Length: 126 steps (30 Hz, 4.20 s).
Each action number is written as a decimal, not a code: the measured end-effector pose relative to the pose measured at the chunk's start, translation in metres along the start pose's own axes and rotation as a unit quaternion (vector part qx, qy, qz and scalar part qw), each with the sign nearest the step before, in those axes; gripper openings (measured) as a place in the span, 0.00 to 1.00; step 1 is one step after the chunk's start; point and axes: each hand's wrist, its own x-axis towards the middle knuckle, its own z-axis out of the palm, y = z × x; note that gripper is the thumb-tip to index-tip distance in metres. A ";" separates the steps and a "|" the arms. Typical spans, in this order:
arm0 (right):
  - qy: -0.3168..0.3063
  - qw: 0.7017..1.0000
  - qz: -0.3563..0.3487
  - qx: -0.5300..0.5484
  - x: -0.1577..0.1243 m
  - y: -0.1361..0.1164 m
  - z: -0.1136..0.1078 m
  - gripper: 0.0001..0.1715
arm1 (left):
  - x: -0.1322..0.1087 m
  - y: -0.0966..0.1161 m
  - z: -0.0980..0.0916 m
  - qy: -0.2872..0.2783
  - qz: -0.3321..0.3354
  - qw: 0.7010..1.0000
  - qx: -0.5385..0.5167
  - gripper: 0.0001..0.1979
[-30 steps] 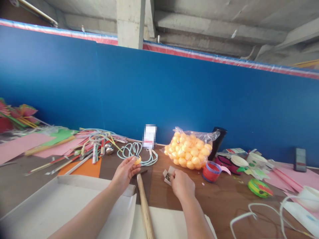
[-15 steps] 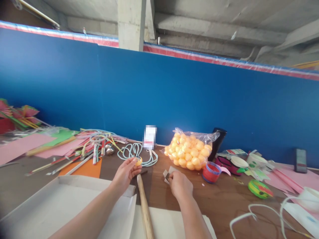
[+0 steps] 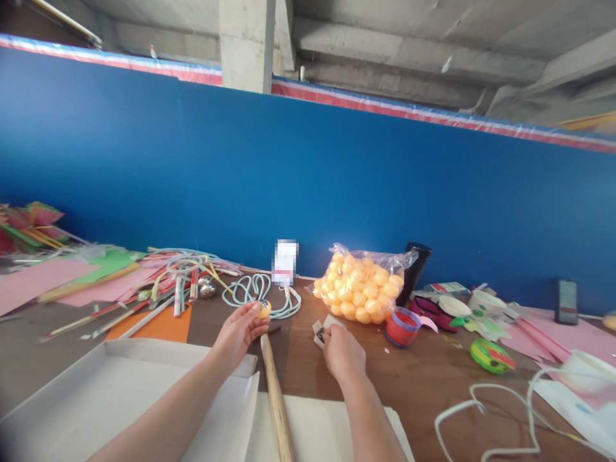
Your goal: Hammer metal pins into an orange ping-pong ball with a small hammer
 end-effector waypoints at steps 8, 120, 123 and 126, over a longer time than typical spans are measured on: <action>0.024 0.992 -0.026 0.117 -0.001 0.007 0.002 0.12 | 0.001 -0.001 0.000 -0.009 -0.003 1.000 0.000 0.11; -0.143 0.679 -0.051 0.718 -0.046 -0.063 0.007 0.10 | -0.017 -0.007 0.016 -0.153 -0.033 0.987 0.034 0.15; -0.149 0.683 -0.053 0.713 -0.046 -0.063 0.008 0.10 | -0.017 -0.009 0.015 -0.151 -0.025 0.987 0.047 0.16; -0.140 0.692 -0.041 0.707 -0.045 -0.063 0.010 0.11 | -0.017 -0.010 0.014 -0.151 -0.023 0.987 0.059 0.17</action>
